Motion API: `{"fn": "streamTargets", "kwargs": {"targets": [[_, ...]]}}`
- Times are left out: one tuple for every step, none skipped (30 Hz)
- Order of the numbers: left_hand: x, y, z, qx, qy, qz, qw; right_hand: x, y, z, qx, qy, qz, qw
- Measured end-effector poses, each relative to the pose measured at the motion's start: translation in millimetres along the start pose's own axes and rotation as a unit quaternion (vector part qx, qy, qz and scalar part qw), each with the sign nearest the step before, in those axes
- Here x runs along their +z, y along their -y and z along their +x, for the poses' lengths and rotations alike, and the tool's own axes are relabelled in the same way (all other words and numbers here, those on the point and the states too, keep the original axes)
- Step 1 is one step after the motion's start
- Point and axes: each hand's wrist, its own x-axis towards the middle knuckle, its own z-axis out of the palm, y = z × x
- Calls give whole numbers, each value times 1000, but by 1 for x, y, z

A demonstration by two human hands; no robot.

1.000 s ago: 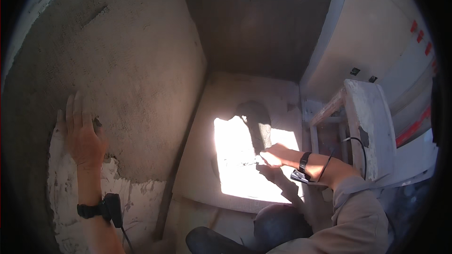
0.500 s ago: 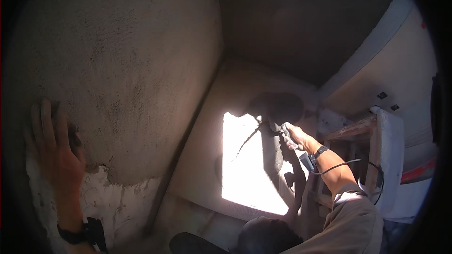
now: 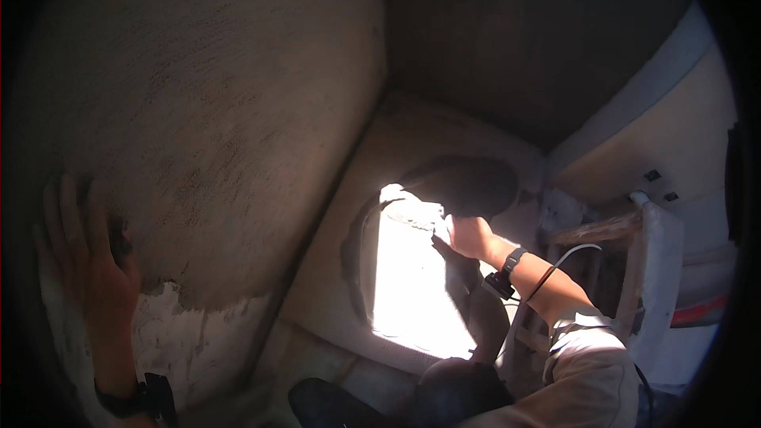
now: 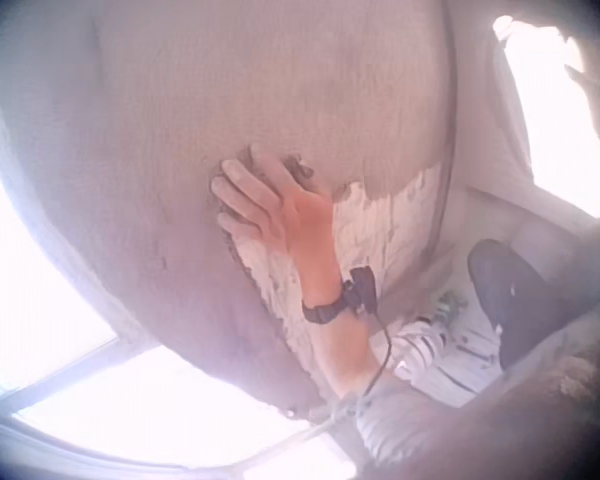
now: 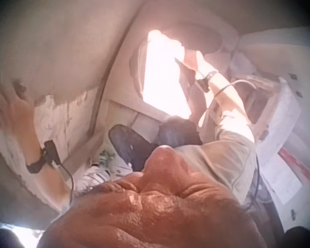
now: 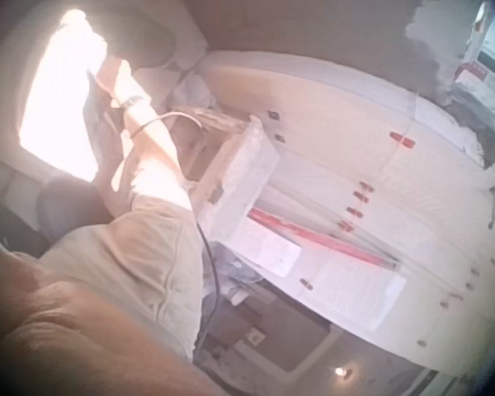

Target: Applying mortar and placing tiles on an interior wall under a window.

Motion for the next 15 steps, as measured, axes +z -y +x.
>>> {"fn": "streamTargets", "kwargs": {"targets": [[0, 0, 1, 6, -8, 5, 1000, 4, -28, 2, 165, 33, 114, 979], [0, 0, 1, 1, 24, 16, 1000, 7, -54, 3, 237, 53, 129, 961], [-1, 0, 2, 12, -22, 8, 1000, 9, -74, -3, 302, 75, 160, 937], [-1, 0, 2, 8, 14, 9, 1000, 11, -86, -14, 352, 68, 141, 923], [-2, 0, 2, 7, 14, 5, 1000, 12, -93, -24, 353, 78, 98, 927], [-3, 0, 3, -9, 40, 12, 999, 13, -97, -38, 455, 57, 149, 876], [-4, 0, 2, 1, 25, 5, 1000, 14, -99, -46, 382, -15, 118, 917], [-4, 0, 2, 5, 28, -5, 1000, 15, -101, -51, 554, -37, 326, 765], [-4, 0, 0, 3, 11, -1, 1000, 18, -99, -50, 684, -18, 503, 529], [-3, -1, -1, -7, 43, 10, 999, 22, -100, -39, 668, -72, 606, 426], [-2, -2, -3, -12, 74, 21, 997, 26, -100, -27, 622, -127, 705, 316], [0, -2, -3, -12, 72, 22, 997, 32, -104, -1, 592, -182, 745, 249], [2, -1, -5, -5, 54, 34, 998, 36, -111, 26, 569, -184, 773, 213], [3, 1, -5, -2, 53, 43, 998, 40, -116, 55, 555, -181, 805, 104], [5, 2, -6, 6, 43, 54, 998, 45, -116, 81, 537, -149, 817, 146]]}}
